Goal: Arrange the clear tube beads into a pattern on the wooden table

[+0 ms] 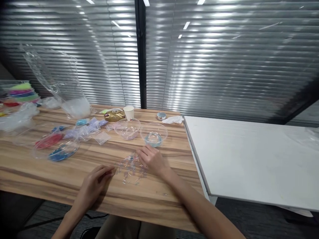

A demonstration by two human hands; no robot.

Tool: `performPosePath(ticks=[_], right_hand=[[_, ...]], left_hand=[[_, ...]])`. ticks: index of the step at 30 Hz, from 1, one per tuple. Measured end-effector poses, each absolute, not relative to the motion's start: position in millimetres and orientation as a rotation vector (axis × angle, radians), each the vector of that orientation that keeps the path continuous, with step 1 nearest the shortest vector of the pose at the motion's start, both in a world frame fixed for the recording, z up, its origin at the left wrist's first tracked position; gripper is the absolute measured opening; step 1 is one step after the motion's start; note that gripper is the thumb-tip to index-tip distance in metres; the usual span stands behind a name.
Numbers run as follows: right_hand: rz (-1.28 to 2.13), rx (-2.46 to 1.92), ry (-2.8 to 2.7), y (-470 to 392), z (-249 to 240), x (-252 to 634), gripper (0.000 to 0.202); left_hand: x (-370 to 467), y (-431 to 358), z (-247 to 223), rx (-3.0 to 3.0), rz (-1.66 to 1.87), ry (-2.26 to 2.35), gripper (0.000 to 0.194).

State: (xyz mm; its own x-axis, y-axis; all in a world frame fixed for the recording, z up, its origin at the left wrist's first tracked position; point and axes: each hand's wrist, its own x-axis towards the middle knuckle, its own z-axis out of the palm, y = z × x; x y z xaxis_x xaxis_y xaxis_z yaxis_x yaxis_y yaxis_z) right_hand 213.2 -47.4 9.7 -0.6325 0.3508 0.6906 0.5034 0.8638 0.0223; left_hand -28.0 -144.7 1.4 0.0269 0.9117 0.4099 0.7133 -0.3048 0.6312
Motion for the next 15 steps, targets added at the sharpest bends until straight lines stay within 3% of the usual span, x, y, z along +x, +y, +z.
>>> performPosePath(ticks=[15], right_hand=[[-0.197,-0.637,-2.255,-50.8,1.6,219.5,0.021]], left_hand=[[-28.8,-141.6,7.5,2.120,1.009,1.666,0.025]])
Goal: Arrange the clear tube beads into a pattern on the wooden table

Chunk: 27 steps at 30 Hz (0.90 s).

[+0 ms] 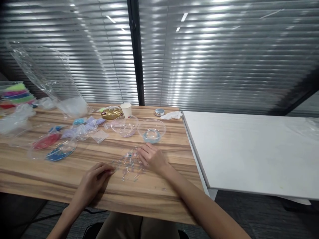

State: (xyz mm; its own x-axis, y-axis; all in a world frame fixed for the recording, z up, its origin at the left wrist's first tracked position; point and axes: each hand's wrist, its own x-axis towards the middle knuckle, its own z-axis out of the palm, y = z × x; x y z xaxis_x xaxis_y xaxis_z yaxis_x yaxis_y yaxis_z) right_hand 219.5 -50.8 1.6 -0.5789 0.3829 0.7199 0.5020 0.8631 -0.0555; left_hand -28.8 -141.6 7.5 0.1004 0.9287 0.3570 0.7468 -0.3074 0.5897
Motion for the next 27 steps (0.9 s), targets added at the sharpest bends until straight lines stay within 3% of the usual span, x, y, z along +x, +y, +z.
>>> performPosePath(ticks=[21,24,27], right_hand=[[-0.044,-0.744,-2.197,-50,3,220,0.021],[-0.067,-0.724,-2.171,-50,2,219,0.020],[-0.072,-0.712,-2.161,-50,2,217,0.020]], left_hand=[[-41,-146,1,2.269,0.729,1.479,0.019],[-38,-143,8,2.226,0.827,1.452,0.017],[-16,-134,36,2.040,1.153,1.421,0.017]])
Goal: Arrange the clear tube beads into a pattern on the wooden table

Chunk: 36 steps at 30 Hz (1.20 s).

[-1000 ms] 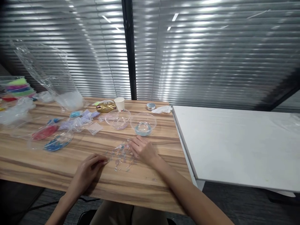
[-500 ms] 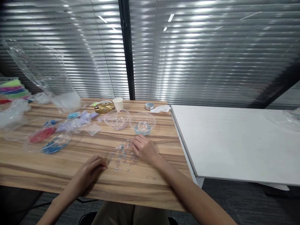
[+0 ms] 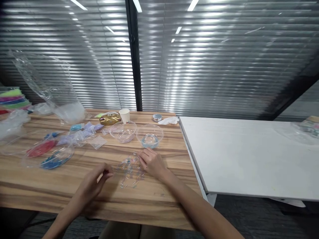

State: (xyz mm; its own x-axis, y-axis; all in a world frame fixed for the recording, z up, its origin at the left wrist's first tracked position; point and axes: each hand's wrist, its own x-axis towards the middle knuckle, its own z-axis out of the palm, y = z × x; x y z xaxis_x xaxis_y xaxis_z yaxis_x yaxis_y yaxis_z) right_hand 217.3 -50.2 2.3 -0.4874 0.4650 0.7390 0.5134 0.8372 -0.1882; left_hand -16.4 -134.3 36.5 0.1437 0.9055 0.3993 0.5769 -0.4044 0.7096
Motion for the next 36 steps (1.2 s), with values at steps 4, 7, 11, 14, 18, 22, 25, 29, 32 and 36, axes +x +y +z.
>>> performPosePath(ticks=[4,7,11,14,18,22,25,29,32,36], right_hand=[[-0.052,-0.753,-2.171,-50,3,218,0.020],[-0.037,-0.791,-2.177,-51,3,219,0.018],[-0.091,-0.762,-2.186,-50,1,220,0.019],[-0.126,-0.723,-2.198,-48,0,220,0.020],[-0.160,-0.716,-2.217,-46,-4,219,0.018],[-0.159,-0.729,-2.229,-44,-7,219,0.016],[-0.167,-0.736,-2.225,-43,-6,219,0.018],[-0.148,-0.725,-2.234,-43,-5,220,0.018],[-0.126,-0.720,-2.236,-44,-4,220,0.018],[-0.115,-0.727,-2.247,-44,-3,222,0.020]], left_hand=[[38,-107,90,1.169,1.848,1.202,0.022],[66,-71,114,0.681,1.967,0.905,0.024],[47,-13,118,0.855,1.988,1.130,0.025],[7,17,112,1.059,2.007,1.241,0.017],[-31,32,96,1.563,1.649,1.333,0.012],[-36,34,76,1.926,1.360,1.327,0.008],[-33,35,63,2.071,1.281,1.320,0.004],[-33,32,52,2.125,1.315,1.371,0.012],[-38,30,45,2.040,1.447,1.485,0.016],[-48,34,29,1.757,1.630,1.640,0.031]])
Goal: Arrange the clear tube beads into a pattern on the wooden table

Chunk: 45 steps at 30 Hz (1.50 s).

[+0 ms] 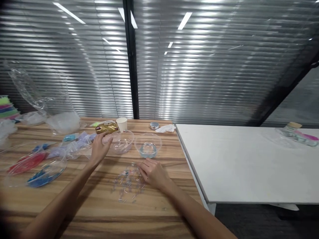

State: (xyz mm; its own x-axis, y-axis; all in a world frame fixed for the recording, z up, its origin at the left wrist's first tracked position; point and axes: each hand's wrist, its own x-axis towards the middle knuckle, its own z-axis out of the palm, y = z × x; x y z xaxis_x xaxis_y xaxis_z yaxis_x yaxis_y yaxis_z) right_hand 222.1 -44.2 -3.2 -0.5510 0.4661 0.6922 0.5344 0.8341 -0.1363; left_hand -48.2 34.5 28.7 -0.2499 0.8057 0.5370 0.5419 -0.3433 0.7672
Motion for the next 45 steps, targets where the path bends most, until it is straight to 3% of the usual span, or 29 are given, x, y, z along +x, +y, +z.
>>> performPosePath(ticks=[2,7,23,33,45], right_hand=[[-0.111,-0.738,-2.254,-44,-4,223,0.021],[-0.095,-0.750,-2.256,-41,-6,224,0.020],[-0.098,-0.744,-2.242,-44,-2,225,0.020],[-0.070,-0.757,-2.239,-44,-2,227,0.021],[0.344,-0.477,-2.388,-59,18,220,0.011]], left_hand=[[-50,39,18,1.605,1.649,1.636,0.039],[-44,42,1,1.356,1.674,1.437,0.030],[-21,14,31,1.371,1.924,1.033,0.032],[-24,14,37,1.018,1.753,1.159,0.031],[-29,23,23,0.959,1.561,1.384,0.025]])
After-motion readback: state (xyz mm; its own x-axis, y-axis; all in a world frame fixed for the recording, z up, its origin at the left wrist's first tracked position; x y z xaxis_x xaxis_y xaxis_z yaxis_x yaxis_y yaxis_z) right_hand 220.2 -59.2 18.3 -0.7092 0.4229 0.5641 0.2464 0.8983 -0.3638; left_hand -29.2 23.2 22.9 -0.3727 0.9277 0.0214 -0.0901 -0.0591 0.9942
